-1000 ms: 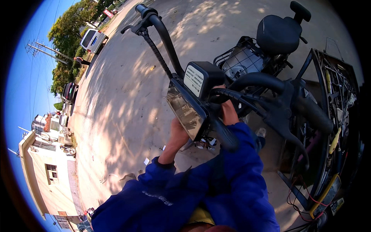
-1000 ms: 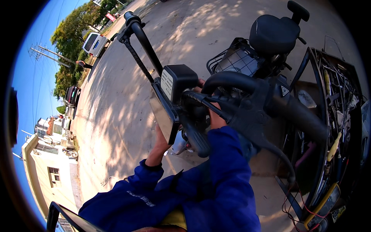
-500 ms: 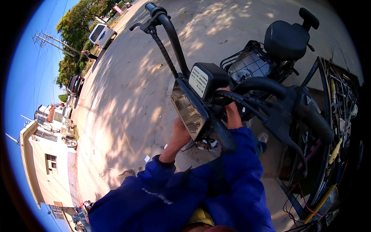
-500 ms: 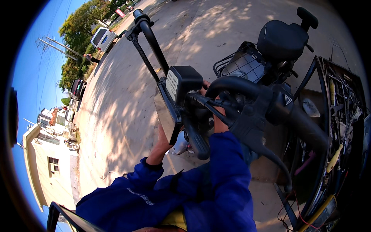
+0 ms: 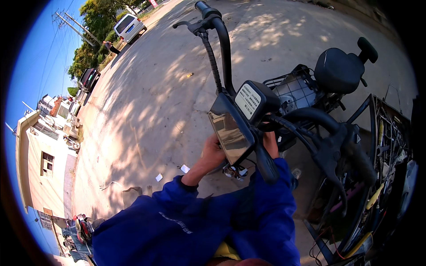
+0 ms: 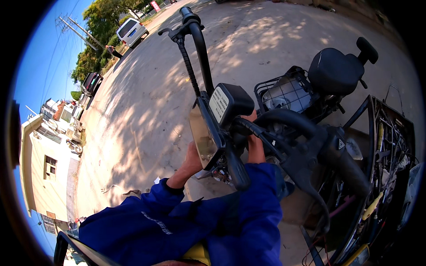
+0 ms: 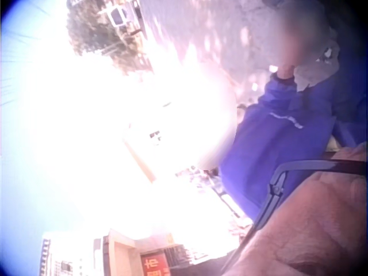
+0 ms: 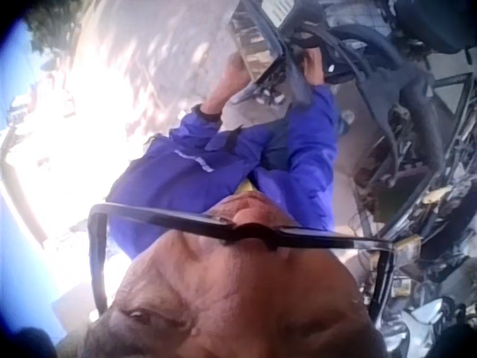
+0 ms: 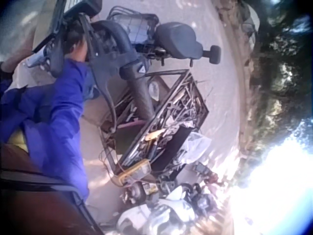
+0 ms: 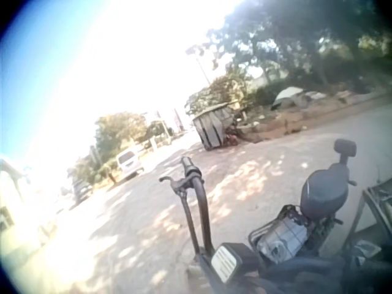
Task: The person repairs the electrical system of a scooter by hand, manipulating wires and connectors near the handlebars. They use a yellow multimeter to test the electrical connections and a screwdriver to adjust components within the wiring harness.
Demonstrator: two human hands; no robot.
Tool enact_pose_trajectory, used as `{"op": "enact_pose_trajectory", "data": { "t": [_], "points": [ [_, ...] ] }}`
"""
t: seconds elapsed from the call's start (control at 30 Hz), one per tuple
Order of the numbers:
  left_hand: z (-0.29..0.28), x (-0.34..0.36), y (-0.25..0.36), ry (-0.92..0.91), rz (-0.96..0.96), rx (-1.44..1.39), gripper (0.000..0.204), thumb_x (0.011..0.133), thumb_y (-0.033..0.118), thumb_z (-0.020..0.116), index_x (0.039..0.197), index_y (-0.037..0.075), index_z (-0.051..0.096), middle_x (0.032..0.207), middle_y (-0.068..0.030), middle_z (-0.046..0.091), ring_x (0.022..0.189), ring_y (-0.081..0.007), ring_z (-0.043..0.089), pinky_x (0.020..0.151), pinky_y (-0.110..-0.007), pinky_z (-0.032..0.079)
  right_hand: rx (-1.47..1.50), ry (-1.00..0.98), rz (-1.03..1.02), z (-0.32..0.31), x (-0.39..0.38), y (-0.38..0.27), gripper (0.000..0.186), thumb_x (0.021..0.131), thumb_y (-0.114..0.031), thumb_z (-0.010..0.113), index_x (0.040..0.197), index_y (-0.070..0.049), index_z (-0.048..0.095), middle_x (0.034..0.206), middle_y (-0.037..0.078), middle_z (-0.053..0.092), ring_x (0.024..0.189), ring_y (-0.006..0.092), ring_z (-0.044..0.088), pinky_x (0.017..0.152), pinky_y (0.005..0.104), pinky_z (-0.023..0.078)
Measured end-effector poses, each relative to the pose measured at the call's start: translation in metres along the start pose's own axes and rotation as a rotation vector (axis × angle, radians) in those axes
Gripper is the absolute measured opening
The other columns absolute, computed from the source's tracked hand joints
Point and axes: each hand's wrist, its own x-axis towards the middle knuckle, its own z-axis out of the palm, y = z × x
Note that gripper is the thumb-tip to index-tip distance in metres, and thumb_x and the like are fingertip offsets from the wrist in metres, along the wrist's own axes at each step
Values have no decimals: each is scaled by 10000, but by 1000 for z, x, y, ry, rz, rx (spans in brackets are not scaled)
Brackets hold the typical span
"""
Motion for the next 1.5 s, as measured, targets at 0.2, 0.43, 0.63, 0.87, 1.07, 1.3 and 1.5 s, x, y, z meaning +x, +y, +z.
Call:
{"op": "enact_pose_trajectory", "data": {
  "t": [0.2,0.43,0.63,0.87,1.07,1.3,1.5],
  "points": [
    [-1,-4,-6,-23,-39,-67,359,920,45,761,1270,7,690,1197,-77,757,1078,-147,694,951,-312,547,-26,24,-31,3,-1,5,415,1050,-223,615,1398,-2,569,1253,127,665,1103,213,656,996,364,517],
    [2,0,-3,-23,-77,-157,318,940,32,718,1254,-6,685,1163,-96,760,1019,-144,696,891,-308,553,179,381,-359,-14,26,-18,422,1076,-227,586,1439,-14,548,1332,145,643,1185,231,642,1073,381,496],
    [5,-1,-12,12,-83,-217,303,945,-2,685,1247,-18,679,1059,-79,755,983,-144,694,838,-305,557,678,451,-717,-16,-47,-100,520,1070,-280,563,1501,-2,480,1416,183,588,1270,333,621,1156,484,467],
    [5,3,5,-9,-102,-265,314,908,-26,700,1222,-29,683,1162,-93,694,1004,-185,691,864,-334,557,715,338,-793,-10,-83,-126,572,1036,-298,602,1497,17,481,1446,207,583,1354,335,577,1201,496,424],
    [5,1,-4,-2,-82,-199,302,871,53,776,1138,-46,677,1095,-138,642,983,-265,675,832,-385,537,678,432,-713,-32,-90,-133,534,1022,-253,625,1469,18,520,1454,188,598,1358,336,576,1235,523,364],
    [13,6,-23,49,89,-248,253,855,78,789,1011,-53,639,981,-137,578,886,-274,613,757,-400,492,905,166,-669,-30,-94,-149,520,1017,-255,655,1437,28,541,1422,199,619,1325,350,595,1228,540,371],
    [14,6,-23,65,94,-255,269,847,99,799,984,-52,622,957,-133,564,858,-277,599,738,-397,483,852,142,-700,-66,-72,-138,557,920,-136,777,1376,86,548,1330,246,634,1259,352,619,1133,470,493]
  ]
}}
